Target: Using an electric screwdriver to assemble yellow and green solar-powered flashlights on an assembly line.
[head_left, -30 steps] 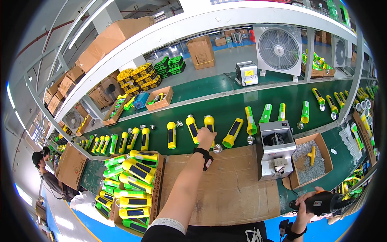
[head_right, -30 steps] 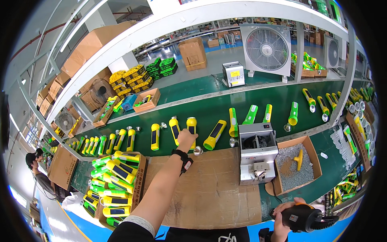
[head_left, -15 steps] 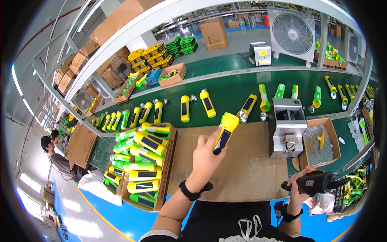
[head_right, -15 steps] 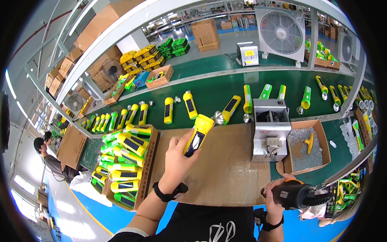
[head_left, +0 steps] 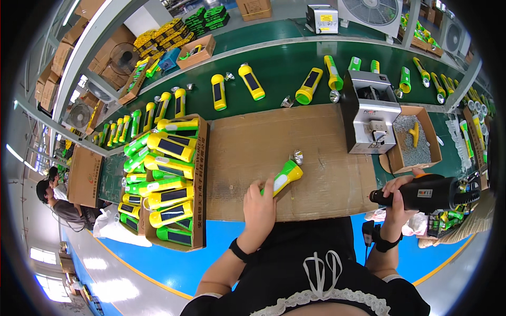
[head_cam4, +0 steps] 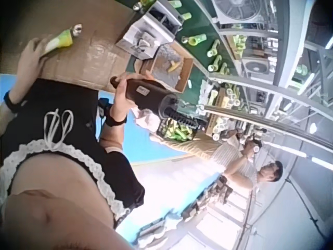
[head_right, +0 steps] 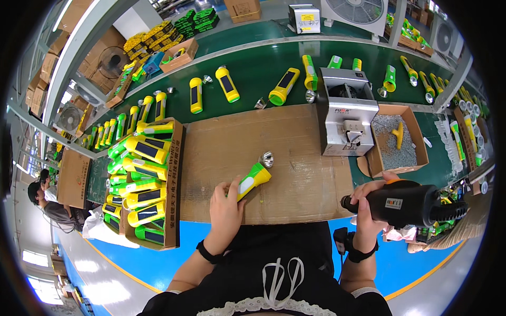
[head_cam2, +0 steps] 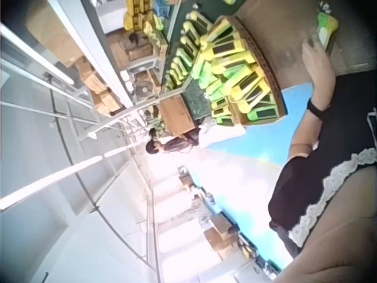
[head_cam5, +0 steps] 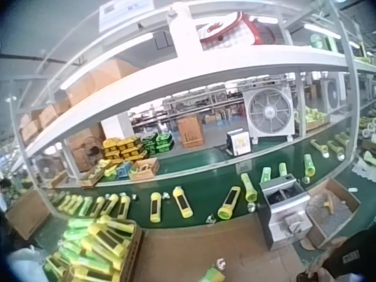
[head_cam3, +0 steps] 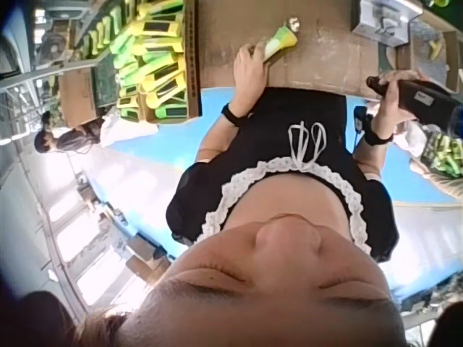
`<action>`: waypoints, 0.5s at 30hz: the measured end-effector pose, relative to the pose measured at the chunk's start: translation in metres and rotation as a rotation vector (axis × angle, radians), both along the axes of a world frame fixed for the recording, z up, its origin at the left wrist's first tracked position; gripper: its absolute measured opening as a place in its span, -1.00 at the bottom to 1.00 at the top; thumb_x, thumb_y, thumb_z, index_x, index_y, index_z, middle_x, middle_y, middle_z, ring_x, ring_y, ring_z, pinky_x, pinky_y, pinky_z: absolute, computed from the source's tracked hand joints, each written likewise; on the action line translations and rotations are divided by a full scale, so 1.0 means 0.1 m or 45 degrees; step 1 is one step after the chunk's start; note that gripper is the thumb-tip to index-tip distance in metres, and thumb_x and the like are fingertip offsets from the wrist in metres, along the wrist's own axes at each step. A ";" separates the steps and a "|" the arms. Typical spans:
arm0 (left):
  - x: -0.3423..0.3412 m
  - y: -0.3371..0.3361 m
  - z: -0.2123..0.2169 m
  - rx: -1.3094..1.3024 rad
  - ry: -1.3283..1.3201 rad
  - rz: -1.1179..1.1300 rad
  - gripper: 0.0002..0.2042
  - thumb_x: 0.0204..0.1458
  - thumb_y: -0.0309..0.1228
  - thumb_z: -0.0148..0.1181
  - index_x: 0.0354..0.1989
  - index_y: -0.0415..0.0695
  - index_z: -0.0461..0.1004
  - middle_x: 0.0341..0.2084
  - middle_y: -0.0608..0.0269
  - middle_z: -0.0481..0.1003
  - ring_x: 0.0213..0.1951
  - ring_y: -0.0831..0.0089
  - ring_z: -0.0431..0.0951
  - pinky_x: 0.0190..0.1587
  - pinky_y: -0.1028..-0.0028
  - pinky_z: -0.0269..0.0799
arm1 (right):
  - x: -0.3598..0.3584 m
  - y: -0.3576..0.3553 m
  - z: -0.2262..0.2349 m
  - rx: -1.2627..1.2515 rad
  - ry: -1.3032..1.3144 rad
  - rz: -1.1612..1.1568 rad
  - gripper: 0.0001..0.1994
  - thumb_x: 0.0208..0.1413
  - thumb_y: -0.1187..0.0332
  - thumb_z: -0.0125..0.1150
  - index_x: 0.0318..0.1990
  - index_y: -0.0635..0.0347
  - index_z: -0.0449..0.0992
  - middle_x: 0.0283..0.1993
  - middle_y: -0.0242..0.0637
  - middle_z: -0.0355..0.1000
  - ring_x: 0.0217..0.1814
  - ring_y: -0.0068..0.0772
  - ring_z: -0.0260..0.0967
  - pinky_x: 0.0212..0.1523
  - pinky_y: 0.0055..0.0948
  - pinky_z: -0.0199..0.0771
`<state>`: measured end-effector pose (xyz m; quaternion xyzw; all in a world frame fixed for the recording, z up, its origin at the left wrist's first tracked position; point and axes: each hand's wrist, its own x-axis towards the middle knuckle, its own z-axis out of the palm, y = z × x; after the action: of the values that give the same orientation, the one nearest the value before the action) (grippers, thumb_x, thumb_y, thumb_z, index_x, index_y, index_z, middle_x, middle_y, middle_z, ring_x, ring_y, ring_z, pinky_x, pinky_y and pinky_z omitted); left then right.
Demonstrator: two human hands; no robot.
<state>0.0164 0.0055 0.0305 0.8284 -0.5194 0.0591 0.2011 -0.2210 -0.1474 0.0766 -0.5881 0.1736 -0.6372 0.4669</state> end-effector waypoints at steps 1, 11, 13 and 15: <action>-0.01 0.00 0.04 0.060 0.026 -0.038 -0.43 -0.15 -0.44 0.25 0.13 -0.07 0.27 -0.18 -0.03 0.33 -0.15 0.08 0.38 -0.12 0.24 0.32 | 0.02 -0.03 0.00 -0.024 -0.054 -0.077 -0.42 -0.01 0.47 0.18 0.13 0.29 0.02 -0.44 -0.27 0.26 -0.50 -0.47 0.26 -0.41 -0.48 0.33; -0.03 0.20 0.25 0.374 0.019 -0.307 -0.35 -0.13 -0.33 0.26 0.22 0.22 0.19 -0.39 0.06 0.33 -0.42 0.19 0.41 -0.40 0.30 0.38 | 0.28 -0.88 0.29 -0.248 -0.303 -0.254 -0.44 0.02 0.48 0.12 0.17 0.37 0.04 -0.43 -0.24 0.27 -0.51 -0.40 0.27 -0.41 -0.33 0.37; -0.11 0.19 0.22 0.457 0.051 -0.241 -0.33 -0.14 -0.33 0.26 0.23 0.23 0.18 -0.41 0.07 0.32 -0.46 0.20 0.42 -0.44 0.30 0.38 | 0.37 -0.94 0.36 -0.231 -0.328 -0.221 -0.47 0.01 0.55 0.11 0.14 0.44 0.08 -0.48 -0.22 0.35 -0.51 -0.44 0.33 -0.38 -0.42 0.40; -0.18 0.18 0.13 0.362 0.107 0.041 -0.37 -0.04 -0.31 0.18 0.26 0.23 0.13 -0.48 0.02 0.29 -0.56 0.06 0.43 -0.50 0.21 0.38 | 0.39 -1.01 0.31 -0.226 -0.243 -0.252 -0.48 0.01 0.56 0.11 0.14 0.44 0.09 -0.50 -0.24 0.35 -0.51 -0.45 0.34 -0.38 -0.43 0.40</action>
<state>-0.0012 0.0239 0.0436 0.8586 -0.5003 -0.0465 0.1022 -0.1819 -0.2485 0.1071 -0.5437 0.1286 -0.7459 0.3626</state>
